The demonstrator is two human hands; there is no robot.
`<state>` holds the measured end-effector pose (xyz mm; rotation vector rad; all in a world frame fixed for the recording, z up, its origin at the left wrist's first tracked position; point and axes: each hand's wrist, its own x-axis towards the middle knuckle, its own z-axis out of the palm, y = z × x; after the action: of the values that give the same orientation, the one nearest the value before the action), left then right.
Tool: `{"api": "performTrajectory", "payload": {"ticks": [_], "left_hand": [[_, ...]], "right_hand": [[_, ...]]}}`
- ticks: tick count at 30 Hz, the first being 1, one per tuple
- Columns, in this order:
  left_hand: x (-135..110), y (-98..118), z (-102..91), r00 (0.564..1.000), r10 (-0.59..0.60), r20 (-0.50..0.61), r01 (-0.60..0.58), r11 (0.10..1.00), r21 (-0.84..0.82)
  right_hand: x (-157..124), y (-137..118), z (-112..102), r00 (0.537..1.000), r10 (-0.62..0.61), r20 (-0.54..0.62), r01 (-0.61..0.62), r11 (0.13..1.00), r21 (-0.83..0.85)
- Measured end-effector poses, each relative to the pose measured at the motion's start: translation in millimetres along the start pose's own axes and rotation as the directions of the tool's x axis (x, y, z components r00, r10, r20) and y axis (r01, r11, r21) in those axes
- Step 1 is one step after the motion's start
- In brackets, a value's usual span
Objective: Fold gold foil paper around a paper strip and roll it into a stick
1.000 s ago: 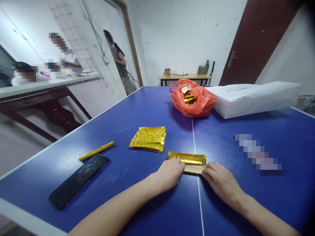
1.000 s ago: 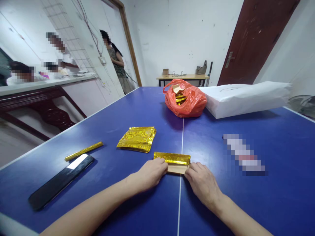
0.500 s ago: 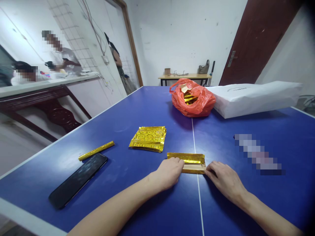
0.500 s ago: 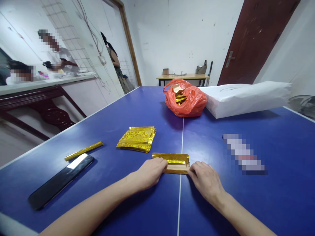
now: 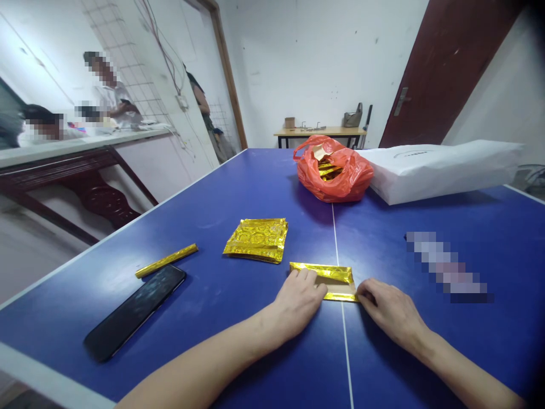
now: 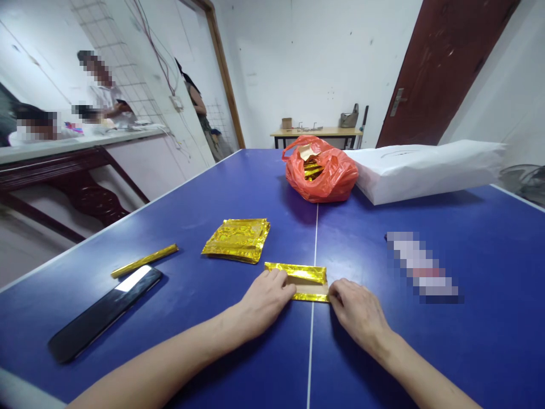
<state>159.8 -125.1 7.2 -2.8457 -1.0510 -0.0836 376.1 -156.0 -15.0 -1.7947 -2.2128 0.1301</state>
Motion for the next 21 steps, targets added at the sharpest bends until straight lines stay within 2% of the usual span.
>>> {"api": "performTrajectory", "payload": {"ticks": [3,6,13,16,18,19,21], "left_hand": [[-1,5,-0.6,0.999,0.029,0.020,-0.029,1.000,0.008],[-1,9,2.6,0.997,0.074,-0.006,-0.074,0.997,-0.005],[-2,15,11.1,0.969,0.233,-0.085,-0.236,0.971,-0.025],[-3,18,8.4,0.961,0.261,-0.095,-0.266,0.963,-0.037],[-4,19,5.7,0.965,0.244,-0.097,-0.250,0.967,-0.053],[-4,19,4.7,0.968,0.235,-0.094,-0.241,0.969,-0.061],[-5,18,3.8,0.972,0.222,-0.074,-0.227,0.971,-0.069]], "right_hand": [[-2,-5,-1,0.999,-0.031,0.033,0.032,0.999,-0.037],[-5,-12,-2,0.995,-0.055,0.088,0.057,0.998,-0.021],[-9,-26,-12,0.957,-0.187,0.221,0.130,0.960,0.249],[-7,-26,-17,0.976,-0.190,0.103,0.149,0.938,0.313],[-5,-22,-21,0.981,-0.192,-0.012,0.188,0.945,0.267],[-4,-20,-23,0.976,-0.213,-0.040,0.217,0.950,0.225],[-3,-14,-27,0.960,-0.280,-0.014,0.279,0.949,0.148]]}}
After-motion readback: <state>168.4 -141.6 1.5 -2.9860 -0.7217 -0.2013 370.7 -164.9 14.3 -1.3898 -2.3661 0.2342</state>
